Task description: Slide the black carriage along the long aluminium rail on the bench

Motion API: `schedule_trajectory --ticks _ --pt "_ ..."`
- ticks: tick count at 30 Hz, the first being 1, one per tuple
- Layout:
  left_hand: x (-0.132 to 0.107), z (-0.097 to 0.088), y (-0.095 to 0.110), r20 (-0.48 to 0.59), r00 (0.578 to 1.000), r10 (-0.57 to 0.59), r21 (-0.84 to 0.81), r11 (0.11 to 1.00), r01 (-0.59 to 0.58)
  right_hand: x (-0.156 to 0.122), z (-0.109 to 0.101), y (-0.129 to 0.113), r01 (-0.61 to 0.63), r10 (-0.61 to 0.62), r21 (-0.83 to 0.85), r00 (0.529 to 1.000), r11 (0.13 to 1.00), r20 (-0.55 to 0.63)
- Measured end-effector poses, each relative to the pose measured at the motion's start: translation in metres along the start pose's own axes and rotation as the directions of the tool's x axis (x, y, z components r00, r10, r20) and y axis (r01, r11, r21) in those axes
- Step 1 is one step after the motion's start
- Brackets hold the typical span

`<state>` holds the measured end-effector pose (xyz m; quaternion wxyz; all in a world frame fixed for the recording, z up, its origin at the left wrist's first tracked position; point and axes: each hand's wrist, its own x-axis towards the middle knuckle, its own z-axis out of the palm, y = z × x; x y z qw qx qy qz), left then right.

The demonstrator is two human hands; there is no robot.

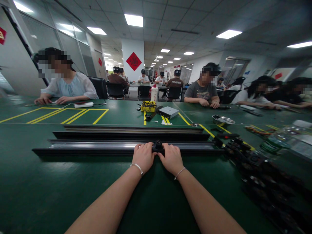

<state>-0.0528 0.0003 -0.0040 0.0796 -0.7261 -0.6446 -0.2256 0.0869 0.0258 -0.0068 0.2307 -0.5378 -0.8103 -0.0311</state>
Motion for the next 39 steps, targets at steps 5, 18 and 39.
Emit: schedule_trajectory --ticks 5,18,39 --pt "0.0 0.0 0.0 0.01 1.0 0.02 -0.006 1.0 -0.02 0.0 0.0 0.0 -0.003 0.003 -0.011 1.0 1.0 0.014" --pt "0.004 -0.001 -0.001 0.084 0.996 0.032 -0.006 0.999 -0.031 -0.002 -0.006 0.007 0.001 -0.001 0.001 0.998 1.0 -0.057" --pt "0.006 -0.001 -0.001 0.113 0.993 0.035 -0.045 0.999 -0.03 -0.012 -0.012 0.029 0.157 -0.157 -0.007 0.988 0.988 0.011"
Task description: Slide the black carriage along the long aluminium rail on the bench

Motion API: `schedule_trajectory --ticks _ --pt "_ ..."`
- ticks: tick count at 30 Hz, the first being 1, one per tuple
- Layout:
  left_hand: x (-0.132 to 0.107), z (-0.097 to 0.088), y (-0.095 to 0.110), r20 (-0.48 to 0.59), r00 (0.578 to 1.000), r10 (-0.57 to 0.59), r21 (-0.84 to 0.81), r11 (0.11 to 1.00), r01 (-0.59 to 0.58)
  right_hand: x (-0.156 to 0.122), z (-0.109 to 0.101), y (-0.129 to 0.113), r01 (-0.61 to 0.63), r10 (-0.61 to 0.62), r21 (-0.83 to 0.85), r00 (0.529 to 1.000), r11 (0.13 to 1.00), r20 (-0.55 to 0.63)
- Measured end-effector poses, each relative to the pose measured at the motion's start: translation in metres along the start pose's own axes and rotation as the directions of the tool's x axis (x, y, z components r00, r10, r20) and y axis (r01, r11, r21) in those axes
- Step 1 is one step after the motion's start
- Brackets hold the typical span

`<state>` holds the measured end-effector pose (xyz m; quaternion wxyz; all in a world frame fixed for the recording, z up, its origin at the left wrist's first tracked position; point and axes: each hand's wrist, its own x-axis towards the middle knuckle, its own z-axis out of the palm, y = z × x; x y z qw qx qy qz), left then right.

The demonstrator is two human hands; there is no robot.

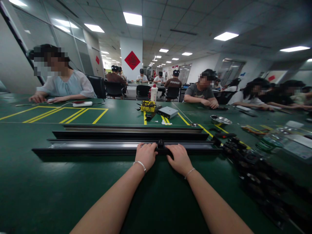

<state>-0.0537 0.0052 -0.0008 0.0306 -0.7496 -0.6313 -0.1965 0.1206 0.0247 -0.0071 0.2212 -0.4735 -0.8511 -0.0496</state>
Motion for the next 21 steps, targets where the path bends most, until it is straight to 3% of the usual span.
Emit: schedule_trajectory --ticks 21 --pt "-0.0006 -0.0021 0.0013 -0.004 1.0 -0.014 0.005 1.0 0.014 0.0021 -0.0022 -0.0029 -0.019 0.019 -0.006 0.999 1.0 0.025"
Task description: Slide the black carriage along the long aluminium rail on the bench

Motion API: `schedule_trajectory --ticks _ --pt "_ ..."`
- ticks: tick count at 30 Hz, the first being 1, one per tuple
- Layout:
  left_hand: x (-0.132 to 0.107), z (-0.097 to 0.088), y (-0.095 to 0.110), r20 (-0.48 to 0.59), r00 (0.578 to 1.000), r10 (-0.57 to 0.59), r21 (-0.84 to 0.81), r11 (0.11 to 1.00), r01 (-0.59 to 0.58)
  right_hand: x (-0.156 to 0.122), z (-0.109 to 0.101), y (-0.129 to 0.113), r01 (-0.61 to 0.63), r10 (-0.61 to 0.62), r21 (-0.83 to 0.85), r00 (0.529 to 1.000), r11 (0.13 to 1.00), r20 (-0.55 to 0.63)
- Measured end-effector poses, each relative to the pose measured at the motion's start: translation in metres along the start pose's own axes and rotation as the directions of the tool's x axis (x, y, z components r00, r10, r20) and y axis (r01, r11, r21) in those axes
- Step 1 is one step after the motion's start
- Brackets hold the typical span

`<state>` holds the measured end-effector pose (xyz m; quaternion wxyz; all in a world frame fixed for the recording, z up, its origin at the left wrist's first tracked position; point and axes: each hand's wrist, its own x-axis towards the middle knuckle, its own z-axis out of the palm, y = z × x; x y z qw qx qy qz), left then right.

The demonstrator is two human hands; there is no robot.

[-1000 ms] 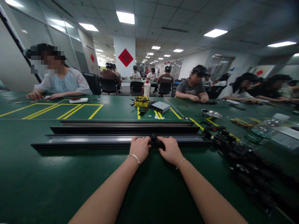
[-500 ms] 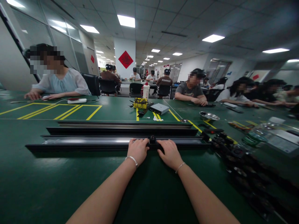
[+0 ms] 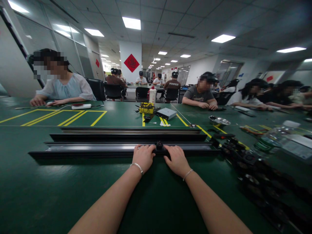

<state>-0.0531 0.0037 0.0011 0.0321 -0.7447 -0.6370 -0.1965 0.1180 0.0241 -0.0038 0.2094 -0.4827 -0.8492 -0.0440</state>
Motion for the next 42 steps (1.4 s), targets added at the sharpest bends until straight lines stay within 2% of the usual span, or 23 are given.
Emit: schedule_trajectory --ticks 9,17,26,42 --pt "0.0 0.0054 -0.0042 -0.064 0.997 0.041 -0.006 0.999 -0.041 0.0007 0.0007 0.0015 0.014 -0.015 0.027 1.0 1.0 0.013" --pt "-0.0007 0.0044 -0.0043 -0.056 0.998 0.035 -0.007 0.999 -0.036 0.0001 0.0021 0.0015 0.016 -0.016 0.028 1.0 0.999 -0.003" --pt "-0.0033 0.0081 -0.0012 -0.14 0.99 0.032 0.031 0.999 -0.028 0.0012 0.0047 0.0047 0.039 -0.039 0.007 0.999 0.999 0.008" --pt "-0.0007 0.008 0.0007 -0.095 0.995 0.025 0.07 0.997 -0.018 0.0018 0.0068 0.0044 0.015 -0.014 0.026 1.0 1.0 -0.014"
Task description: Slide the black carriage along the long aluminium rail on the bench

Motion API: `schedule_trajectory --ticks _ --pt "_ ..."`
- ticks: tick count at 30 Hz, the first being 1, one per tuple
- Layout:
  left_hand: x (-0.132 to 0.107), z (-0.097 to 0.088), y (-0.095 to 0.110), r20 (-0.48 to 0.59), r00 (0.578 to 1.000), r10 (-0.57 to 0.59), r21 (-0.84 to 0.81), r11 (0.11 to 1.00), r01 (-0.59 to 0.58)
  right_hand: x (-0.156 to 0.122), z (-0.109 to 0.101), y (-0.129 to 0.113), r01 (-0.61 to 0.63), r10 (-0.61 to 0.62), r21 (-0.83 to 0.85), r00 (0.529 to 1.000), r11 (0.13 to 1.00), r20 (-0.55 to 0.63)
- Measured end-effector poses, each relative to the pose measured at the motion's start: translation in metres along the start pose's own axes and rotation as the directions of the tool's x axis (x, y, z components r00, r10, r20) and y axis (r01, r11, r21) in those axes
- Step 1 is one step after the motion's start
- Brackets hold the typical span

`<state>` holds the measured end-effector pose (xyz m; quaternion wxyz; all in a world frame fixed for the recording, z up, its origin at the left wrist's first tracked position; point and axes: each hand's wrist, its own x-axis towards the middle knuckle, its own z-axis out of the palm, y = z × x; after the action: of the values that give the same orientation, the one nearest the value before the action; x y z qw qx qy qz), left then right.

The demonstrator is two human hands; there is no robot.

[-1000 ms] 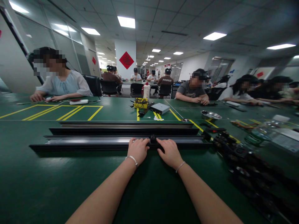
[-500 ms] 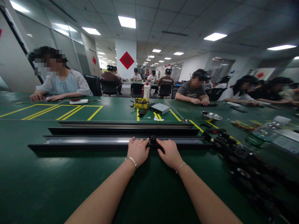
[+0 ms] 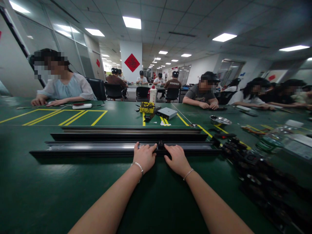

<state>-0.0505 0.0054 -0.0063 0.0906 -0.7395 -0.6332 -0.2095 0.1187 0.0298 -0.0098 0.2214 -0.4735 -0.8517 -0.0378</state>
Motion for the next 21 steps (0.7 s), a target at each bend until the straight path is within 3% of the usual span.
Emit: schedule_trajectory --ticks 21 --pt "0.0016 -0.0063 0.0043 0.089 0.995 -0.046 0.036 0.998 0.043 -0.0005 0.0029 0.0004 -0.012 0.012 0.001 0.999 1.0 -0.038"
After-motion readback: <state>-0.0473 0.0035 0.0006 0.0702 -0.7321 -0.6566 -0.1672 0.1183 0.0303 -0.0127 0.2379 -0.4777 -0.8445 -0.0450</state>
